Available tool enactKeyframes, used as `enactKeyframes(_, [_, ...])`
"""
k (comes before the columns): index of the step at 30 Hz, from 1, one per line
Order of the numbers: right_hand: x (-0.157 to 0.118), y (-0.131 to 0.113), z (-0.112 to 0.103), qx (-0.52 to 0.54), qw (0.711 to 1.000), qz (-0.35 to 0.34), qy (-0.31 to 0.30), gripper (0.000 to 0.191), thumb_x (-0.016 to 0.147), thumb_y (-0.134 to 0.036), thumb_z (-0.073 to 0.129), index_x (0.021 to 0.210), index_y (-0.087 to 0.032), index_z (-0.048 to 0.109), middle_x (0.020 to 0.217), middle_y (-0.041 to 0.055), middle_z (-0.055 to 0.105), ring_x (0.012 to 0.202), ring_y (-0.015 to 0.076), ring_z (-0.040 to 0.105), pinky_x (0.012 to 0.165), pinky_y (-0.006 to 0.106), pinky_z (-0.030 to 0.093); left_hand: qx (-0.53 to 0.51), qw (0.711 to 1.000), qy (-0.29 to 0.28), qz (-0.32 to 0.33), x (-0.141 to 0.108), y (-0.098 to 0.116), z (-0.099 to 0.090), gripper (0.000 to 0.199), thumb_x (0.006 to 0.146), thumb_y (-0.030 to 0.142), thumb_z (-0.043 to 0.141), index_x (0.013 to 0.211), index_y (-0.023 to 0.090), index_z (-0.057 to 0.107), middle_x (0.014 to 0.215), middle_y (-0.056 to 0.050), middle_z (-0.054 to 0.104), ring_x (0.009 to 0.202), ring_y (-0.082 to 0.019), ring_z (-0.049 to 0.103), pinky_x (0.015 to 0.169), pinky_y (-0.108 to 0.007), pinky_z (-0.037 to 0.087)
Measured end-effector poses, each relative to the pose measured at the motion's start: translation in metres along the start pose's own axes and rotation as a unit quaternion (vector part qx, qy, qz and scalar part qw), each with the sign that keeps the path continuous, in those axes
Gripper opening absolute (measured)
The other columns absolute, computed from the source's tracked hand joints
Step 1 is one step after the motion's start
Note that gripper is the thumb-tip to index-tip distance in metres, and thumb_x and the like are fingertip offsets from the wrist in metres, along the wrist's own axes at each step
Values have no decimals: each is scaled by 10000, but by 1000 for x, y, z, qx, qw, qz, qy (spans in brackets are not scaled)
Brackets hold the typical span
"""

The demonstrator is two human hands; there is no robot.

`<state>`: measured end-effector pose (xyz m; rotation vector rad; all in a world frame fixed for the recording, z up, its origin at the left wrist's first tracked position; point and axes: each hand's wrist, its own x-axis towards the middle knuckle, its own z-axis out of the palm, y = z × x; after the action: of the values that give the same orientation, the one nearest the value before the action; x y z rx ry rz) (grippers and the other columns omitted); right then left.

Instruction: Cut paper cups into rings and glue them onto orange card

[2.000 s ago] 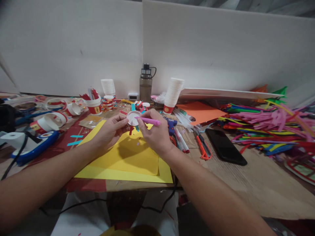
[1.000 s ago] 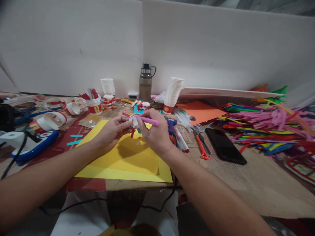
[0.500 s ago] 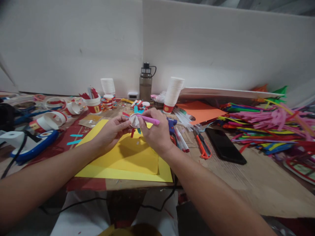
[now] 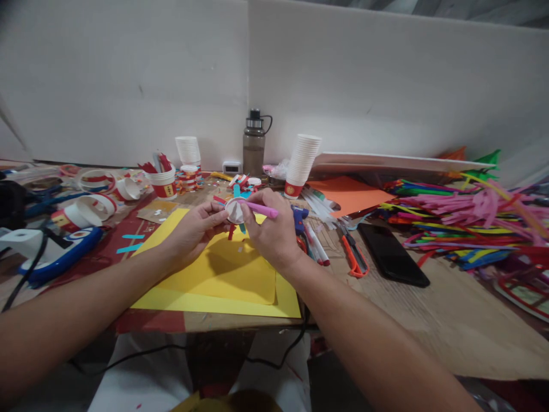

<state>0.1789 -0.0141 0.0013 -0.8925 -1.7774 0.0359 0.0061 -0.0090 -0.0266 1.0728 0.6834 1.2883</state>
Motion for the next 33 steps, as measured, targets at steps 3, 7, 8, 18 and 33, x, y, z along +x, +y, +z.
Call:
enactKeyframes(3, [0,1,0,-2,1000,1,1,143,843,-358,610,828,-217,592,795,28,647,756,185,582,678,349,444,1,1000,1,3,0,0,0,245,693,283,775,805,128,621,800,-18,649,718,-99,614,706,-236,488])
enactKeyframes(7, [0,0,-1,-3,1000,2,-4,138,845,-353,609,835,-216,591,800,25,647,761,183,579,684,347,445,4,1000,1,2,0,-1,0,240,700,278,770,812,126,623,813,-19,655,733,-98,619,710,-231,488])
enactKeyframes(8, [0,0,-1,-3,1000,3,-4,138,845,-351,610,836,-215,591,802,26,647,763,183,579,685,347,445,4,1000,-1,2,0,-1,0,239,702,277,769,816,126,624,812,-19,656,731,-98,619,708,-229,487])
enactKeyframes(18, [-1,0,0,1,1000,4,-1,156,845,-375,608,841,-220,592,802,28,649,764,186,578,677,348,443,1,1000,2,0,-1,1,1,261,680,293,786,807,130,627,799,-15,651,723,-101,616,705,-235,485])
enactKeyframes(33, [0,-2,0,1,1000,-1,-3,158,844,-370,611,814,-215,594,784,31,647,752,185,578,664,343,438,3,1000,5,1,0,0,2,246,687,271,780,795,123,615,785,-9,644,697,-91,609,698,-234,488])
